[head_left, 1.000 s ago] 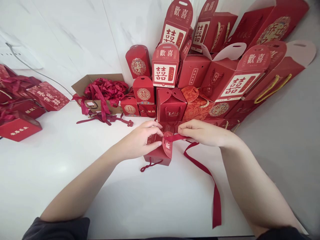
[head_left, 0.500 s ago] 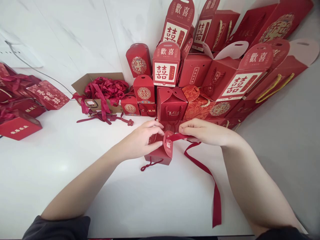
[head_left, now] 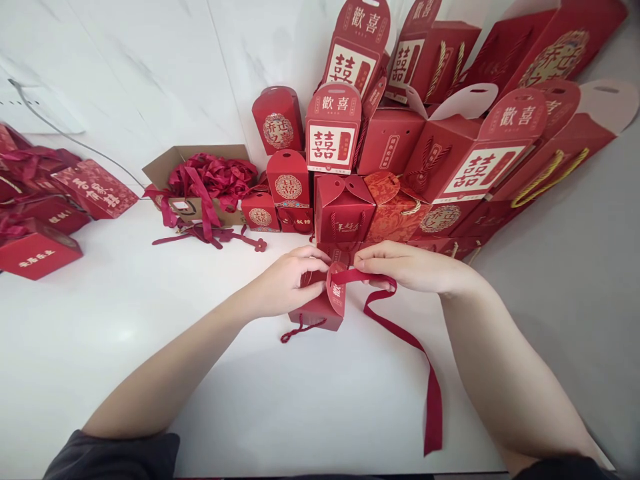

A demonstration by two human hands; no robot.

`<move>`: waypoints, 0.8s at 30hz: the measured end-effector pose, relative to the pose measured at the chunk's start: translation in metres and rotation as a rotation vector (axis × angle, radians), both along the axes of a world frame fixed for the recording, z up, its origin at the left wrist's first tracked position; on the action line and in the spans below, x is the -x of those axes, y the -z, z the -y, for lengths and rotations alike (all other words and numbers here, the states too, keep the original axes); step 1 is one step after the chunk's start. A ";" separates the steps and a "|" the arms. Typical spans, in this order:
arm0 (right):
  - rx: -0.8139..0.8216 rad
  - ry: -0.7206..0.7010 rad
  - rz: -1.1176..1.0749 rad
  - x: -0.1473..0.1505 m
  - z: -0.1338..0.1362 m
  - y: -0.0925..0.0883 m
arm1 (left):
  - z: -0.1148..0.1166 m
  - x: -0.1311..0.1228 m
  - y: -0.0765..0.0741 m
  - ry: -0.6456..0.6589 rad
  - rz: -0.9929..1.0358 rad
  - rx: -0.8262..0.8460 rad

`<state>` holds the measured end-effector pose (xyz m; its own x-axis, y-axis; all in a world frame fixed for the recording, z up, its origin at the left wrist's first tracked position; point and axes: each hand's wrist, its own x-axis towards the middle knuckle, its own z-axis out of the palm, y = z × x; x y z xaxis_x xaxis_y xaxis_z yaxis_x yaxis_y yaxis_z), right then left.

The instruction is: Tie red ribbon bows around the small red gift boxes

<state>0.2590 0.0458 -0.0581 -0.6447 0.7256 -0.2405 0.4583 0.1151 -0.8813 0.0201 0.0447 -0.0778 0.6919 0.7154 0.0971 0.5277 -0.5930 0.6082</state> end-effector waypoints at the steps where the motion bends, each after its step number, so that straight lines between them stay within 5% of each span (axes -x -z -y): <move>1: -0.015 -0.006 0.018 0.000 0.000 0.001 | -0.001 0.000 0.000 0.003 0.006 0.025; 11: -0.147 -0.063 0.156 0.003 0.005 0.000 | -0.005 0.002 0.002 -0.040 0.089 0.057; 17: -0.455 0.124 -0.152 0.023 0.007 0.007 | -0.002 0.010 -0.018 -0.170 0.115 -0.051; 21: -0.350 0.071 -0.288 0.039 0.004 0.020 | 0.004 0.017 -0.029 -0.199 0.041 -0.163; 24: -0.284 0.170 -0.402 0.045 0.001 0.029 | 0.009 0.024 -0.030 -0.284 -0.123 -0.145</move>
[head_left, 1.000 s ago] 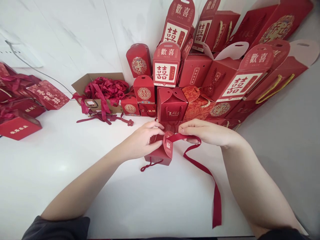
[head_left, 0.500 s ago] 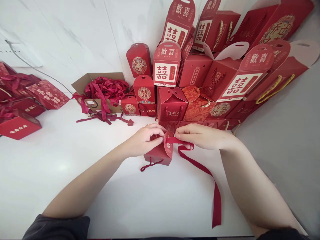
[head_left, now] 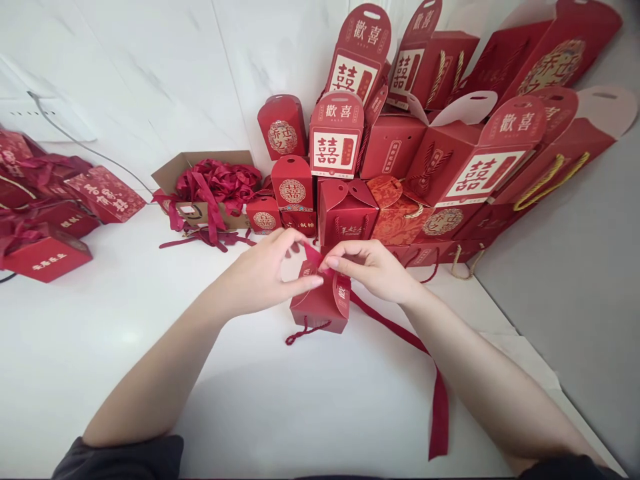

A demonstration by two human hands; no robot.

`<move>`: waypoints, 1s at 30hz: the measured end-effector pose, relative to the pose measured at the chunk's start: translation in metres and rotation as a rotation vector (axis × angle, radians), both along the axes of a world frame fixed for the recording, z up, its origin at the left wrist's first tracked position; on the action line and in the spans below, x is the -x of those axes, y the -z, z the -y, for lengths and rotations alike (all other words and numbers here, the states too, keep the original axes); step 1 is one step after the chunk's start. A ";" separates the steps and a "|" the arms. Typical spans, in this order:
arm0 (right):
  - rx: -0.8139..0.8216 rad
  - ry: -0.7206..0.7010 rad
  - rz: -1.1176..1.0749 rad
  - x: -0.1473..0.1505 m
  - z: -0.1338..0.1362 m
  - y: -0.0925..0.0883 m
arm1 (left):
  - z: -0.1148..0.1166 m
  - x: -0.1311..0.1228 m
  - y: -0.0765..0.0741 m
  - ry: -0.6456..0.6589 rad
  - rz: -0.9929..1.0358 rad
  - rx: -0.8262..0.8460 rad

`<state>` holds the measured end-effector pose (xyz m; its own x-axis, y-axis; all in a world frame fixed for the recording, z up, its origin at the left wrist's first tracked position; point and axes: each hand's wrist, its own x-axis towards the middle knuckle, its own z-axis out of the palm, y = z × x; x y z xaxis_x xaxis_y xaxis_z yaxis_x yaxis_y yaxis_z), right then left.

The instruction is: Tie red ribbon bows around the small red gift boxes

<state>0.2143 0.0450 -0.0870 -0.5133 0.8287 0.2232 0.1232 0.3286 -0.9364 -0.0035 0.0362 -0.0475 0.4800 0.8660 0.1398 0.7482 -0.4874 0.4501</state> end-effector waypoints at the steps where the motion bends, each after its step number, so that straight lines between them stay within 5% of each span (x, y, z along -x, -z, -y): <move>1: 0.006 0.028 -0.043 0.001 -0.001 0.002 | 0.001 0.002 0.001 -0.027 -0.052 0.057; 5: 0.073 0.059 -0.113 0.006 -0.002 0.008 | -0.001 0.008 0.005 -0.058 -0.075 0.307; 11: 0.133 0.019 -0.038 0.014 0.000 0.015 | -0.006 0.011 0.000 -0.051 0.071 0.457; 30: 0.176 -0.005 0.004 0.015 -0.002 0.017 | -0.006 0.010 -0.001 -0.058 0.064 0.488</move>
<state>0.1991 0.0468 -0.1039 -0.5179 0.8523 0.0728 0.1255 0.1599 -0.9791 -0.0139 0.0425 -0.0462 0.4324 0.8631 -0.2610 0.7315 -0.1665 0.6612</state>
